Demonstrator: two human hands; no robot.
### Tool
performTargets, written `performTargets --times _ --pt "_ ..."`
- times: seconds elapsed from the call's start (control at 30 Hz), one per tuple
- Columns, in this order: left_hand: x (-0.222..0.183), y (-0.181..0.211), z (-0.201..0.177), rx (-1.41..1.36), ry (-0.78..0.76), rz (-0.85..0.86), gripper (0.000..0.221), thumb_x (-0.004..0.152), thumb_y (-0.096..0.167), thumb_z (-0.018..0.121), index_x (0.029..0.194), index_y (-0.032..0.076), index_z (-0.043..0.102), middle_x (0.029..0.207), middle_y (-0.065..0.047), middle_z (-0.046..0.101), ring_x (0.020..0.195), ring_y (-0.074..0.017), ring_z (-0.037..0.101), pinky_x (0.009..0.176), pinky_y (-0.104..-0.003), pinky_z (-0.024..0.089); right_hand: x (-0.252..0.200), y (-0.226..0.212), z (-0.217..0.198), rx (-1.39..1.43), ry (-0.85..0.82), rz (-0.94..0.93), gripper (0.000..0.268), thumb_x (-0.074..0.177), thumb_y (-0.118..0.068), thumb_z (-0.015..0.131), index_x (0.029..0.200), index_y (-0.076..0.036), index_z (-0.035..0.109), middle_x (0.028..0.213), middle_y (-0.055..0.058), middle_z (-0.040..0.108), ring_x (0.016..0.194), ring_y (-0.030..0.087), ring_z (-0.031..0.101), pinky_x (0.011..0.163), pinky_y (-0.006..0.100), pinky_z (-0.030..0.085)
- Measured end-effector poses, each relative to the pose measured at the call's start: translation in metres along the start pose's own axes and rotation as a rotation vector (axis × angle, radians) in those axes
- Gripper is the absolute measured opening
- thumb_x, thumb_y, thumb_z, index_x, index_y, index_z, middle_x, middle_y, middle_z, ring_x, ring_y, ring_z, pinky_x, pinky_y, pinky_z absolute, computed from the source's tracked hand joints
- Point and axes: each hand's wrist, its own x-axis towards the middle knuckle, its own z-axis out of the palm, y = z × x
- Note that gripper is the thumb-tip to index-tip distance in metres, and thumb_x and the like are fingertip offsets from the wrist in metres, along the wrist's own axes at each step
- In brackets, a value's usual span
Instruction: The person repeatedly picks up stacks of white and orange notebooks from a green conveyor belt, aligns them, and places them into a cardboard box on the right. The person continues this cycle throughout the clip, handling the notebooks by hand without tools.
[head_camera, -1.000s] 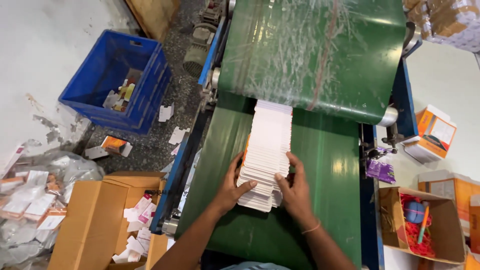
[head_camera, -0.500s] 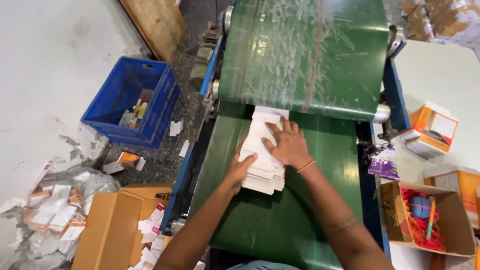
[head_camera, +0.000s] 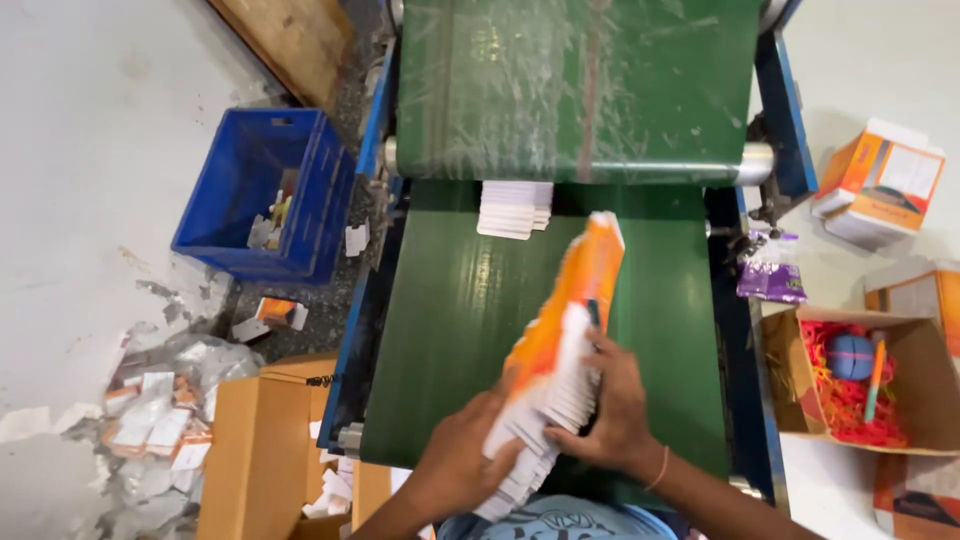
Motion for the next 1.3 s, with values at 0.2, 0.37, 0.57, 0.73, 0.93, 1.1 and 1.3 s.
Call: performTargets --times 0.2,0.37,0.57,0.73,0.93,1.1,1.3 --pt "0.149 0.047 0.013 0.540 0.006 0.198 0.087 0.085 0.035 0.076 0.160 0.020 0.034 0.139 -0.025 0.052 0.115 -0.0467 0.059 0.093 -0.053 0.051 0.095 0.083 -0.070 -0.048 0.078 0.177 0.130 0.056 -0.056 0.092 0.154 0.002 0.028 0.141 0.026 0.048 0.121 0.040 0.057 0.099 0.047 0.051" --pt "0.204 0.026 0.020 0.410 0.061 0.477 0.122 0.058 0.034 0.095 0.158 0.011 0.028 0.150 -0.030 0.041 0.133 -0.0481 0.046 0.104 -0.050 0.043 0.094 0.088 -0.112 -0.148 0.034 0.112 0.132 0.057 -0.058 0.092 0.157 -0.004 0.027 0.140 0.027 0.048 0.126 0.045 0.055 0.105 0.049 0.048" --pt "0.210 0.011 0.046 0.330 0.090 0.496 0.132 0.053 0.032 0.101 0.160 0.010 0.026 0.154 -0.024 0.045 0.142 -0.0430 0.046 0.115 -0.046 0.041 0.089 0.065 -0.110 -0.180 -0.077 0.069 0.109 0.056 -0.062 0.091 0.147 -0.017 0.052 0.142 0.031 0.047 0.126 0.048 0.055 0.104 0.049 0.049" --pt "0.217 0.005 0.043 0.289 0.098 0.476 0.132 0.056 0.035 0.100 0.161 0.010 0.024 0.153 -0.024 0.048 0.139 -0.0424 0.050 0.114 -0.047 0.044 0.094 0.073 -0.116 -0.133 -0.137 0.102 0.099 0.057 -0.063 0.086 0.144 -0.023 0.061 0.144 0.031 0.050 0.123 0.048 0.059 0.102 0.049 0.051" --pt "0.231 0.013 0.051 0.330 0.128 0.554 0.136 0.052 0.036 0.101 0.159 0.010 0.022 0.147 -0.029 0.048 0.133 -0.0470 0.051 0.109 -0.051 0.045 0.101 0.079 -0.113 -0.171 -0.055 0.015 0.094 0.059 -0.064 0.088 0.140 -0.024 0.060 0.142 0.033 0.050 0.121 0.048 0.058 0.099 0.048 0.052" --pt "0.233 0.002 0.063 0.305 0.185 0.550 0.132 0.060 0.030 0.097 0.165 0.011 0.019 0.146 -0.025 0.056 0.134 -0.0425 0.057 0.111 -0.048 0.048 0.111 0.075 -0.108 -0.185 -0.109 0.059 0.101 0.059 -0.061 0.087 0.146 -0.020 0.056 0.138 0.028 0.055 0.117 0.045 0.061 0.096 0.047 0.052" --pt "0.223 0.007 0.081 -0.094 0.062 0.608 0.155 0.061 0.025 0.100 0.164 0.012 -0.015 0.162 -0.025 0.035 0.139 -0.0396 0.053 0.107 -0.049 0.053 0.131 0.081 -0.107 -0.188 -0.176 0.258 0.128 0.061 -0.064 0.086 0.157 -0.001 0.030 0.126 0.025 0.063 0.109 0.044 0.066 0.090 0.047 0.055"
